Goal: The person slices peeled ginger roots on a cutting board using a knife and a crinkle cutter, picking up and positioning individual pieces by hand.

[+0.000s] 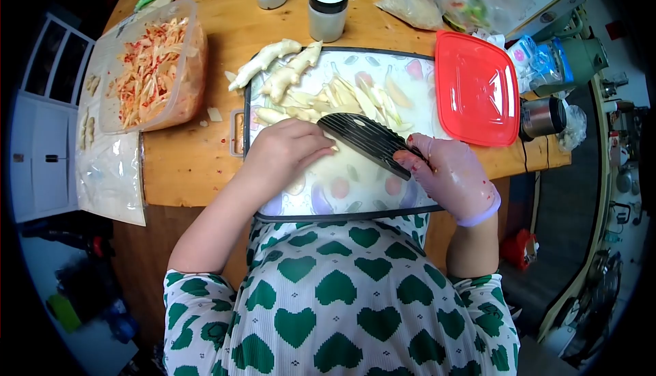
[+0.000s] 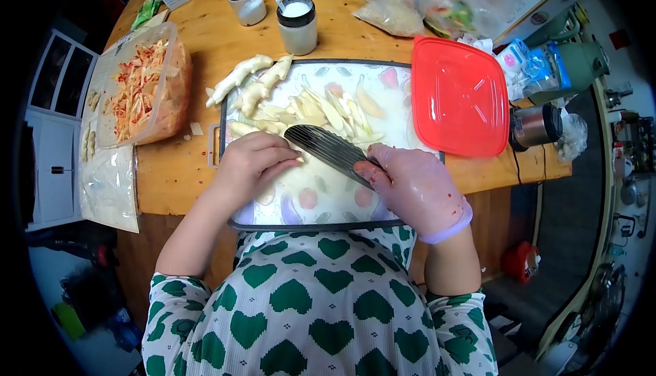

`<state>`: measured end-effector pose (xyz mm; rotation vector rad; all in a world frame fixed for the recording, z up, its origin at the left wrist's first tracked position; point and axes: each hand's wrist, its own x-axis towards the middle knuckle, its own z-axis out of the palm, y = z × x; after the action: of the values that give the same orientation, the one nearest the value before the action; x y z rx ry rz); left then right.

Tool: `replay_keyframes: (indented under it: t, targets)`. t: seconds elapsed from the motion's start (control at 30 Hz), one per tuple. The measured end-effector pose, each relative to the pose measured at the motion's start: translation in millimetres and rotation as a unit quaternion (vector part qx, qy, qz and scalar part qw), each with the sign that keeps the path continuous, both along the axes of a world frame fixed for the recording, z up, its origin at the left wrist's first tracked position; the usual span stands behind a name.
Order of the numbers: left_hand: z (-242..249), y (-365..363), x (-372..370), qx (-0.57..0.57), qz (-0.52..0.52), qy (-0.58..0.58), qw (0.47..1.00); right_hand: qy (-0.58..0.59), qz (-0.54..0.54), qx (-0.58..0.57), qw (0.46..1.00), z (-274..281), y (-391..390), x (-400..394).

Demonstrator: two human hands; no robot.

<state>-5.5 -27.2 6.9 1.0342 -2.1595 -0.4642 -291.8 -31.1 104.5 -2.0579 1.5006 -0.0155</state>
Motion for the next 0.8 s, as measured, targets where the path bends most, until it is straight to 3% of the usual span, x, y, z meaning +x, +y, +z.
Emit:
replay_keyframes:
  t: [0.23,0.43,0.8]
  targets:
    - [-6.6,6.1,-2.6,-0.017,0.045,-0.011,0.999,-0.032,0.002,-0.030,0.999,8.5,12.8,3.4]
    - [-9.0,9.6,-3.2,-0.047,0.060,-0.031,0.997,0.035,0.037,-0.074,0.996,20.9,21.2,9.2]
    - [-9.6,15.7,0.1,-0.125,0.042,-0.093,0.987,0.055,0.038,-0.066,0.996,27.6,21.7,13.3]
